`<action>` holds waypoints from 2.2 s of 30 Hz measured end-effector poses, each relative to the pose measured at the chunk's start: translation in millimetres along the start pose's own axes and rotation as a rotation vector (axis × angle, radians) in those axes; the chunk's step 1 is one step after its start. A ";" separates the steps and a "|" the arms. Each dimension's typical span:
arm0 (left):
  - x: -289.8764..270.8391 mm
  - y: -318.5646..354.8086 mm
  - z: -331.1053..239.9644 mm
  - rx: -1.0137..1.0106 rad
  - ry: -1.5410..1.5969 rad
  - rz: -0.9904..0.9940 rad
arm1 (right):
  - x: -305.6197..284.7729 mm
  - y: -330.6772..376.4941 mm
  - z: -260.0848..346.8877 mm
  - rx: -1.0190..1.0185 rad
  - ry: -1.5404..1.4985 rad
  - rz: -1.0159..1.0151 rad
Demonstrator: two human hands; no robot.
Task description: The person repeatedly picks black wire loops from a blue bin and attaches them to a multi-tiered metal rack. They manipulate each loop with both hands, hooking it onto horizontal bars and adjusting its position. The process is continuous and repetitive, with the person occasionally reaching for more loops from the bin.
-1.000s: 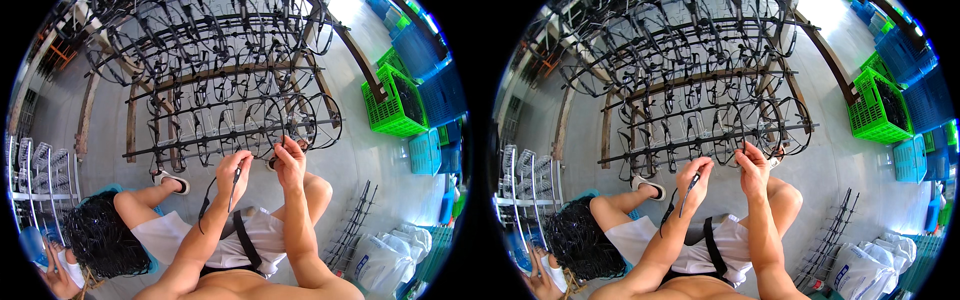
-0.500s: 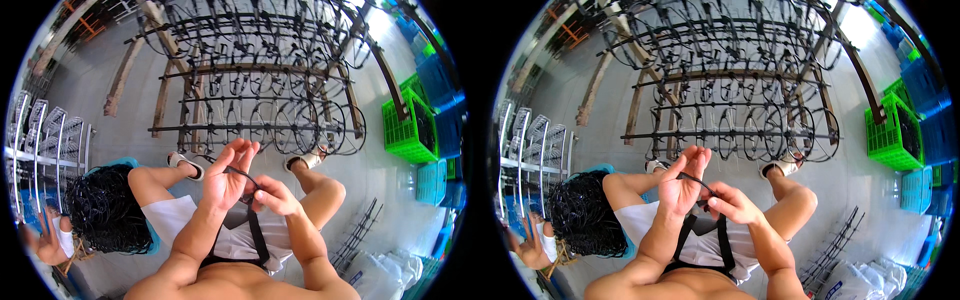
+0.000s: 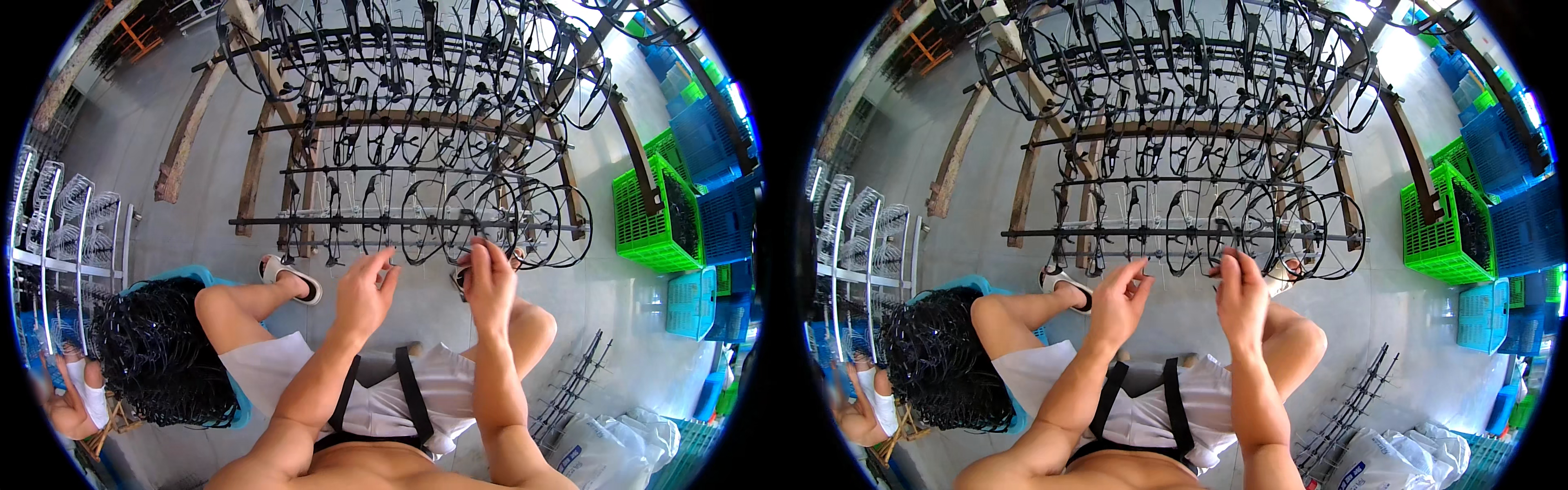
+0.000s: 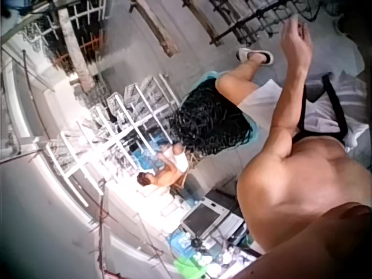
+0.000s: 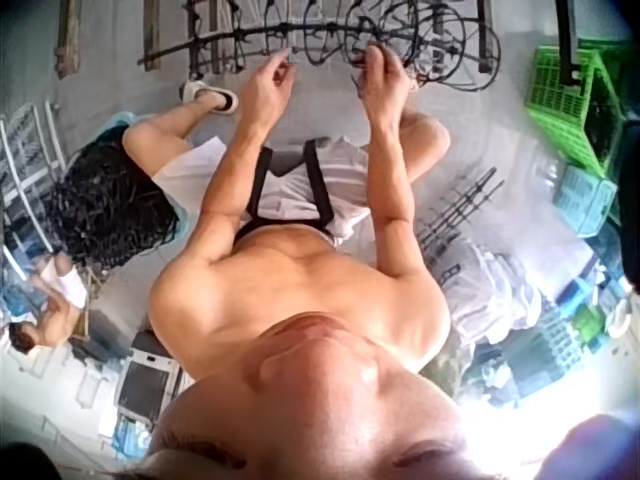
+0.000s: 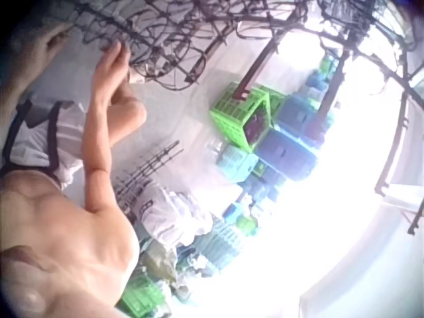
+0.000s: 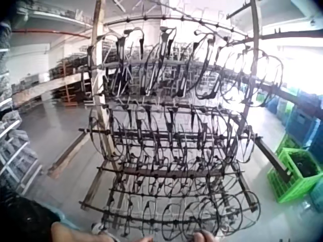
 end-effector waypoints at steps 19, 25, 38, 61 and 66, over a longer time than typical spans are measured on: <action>-1.2 1.9 7.1 -0.126 0.124 0.000 | -11.0 -0.7 -15.9 0.007 0.060 -0.011; 0.4 0.0 2.1 -0.121 0.138 0.032 | 17.6 -40.2 -33.2 -0.122 0.077 -0.014; -3.3 -3.5 7.2 -0.126 0.138 0.070 | 57.2 -55.4 -32.4 0.085 -0.302 0.105; 5.2 -5.5 17.3 -0.055 0.277 -0.098 | -4.5 -24.3 -88.4 -0.132 -0.417 0.142; 3.4 -0.5 20.3 -0.074 0.289 -0.022 | 0.3 -25.1 -82.3 -0.041 -0.570 0.284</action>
Point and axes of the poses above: each hand's wrist, its own y-axis away from the middle knuckle, its own x-axis out of the palm, z = x × y, the point moved 4 cm from there along -y, towards the middle knuckle, and after that the axes turned 14 degrees about -z, right-handed, at the moved point
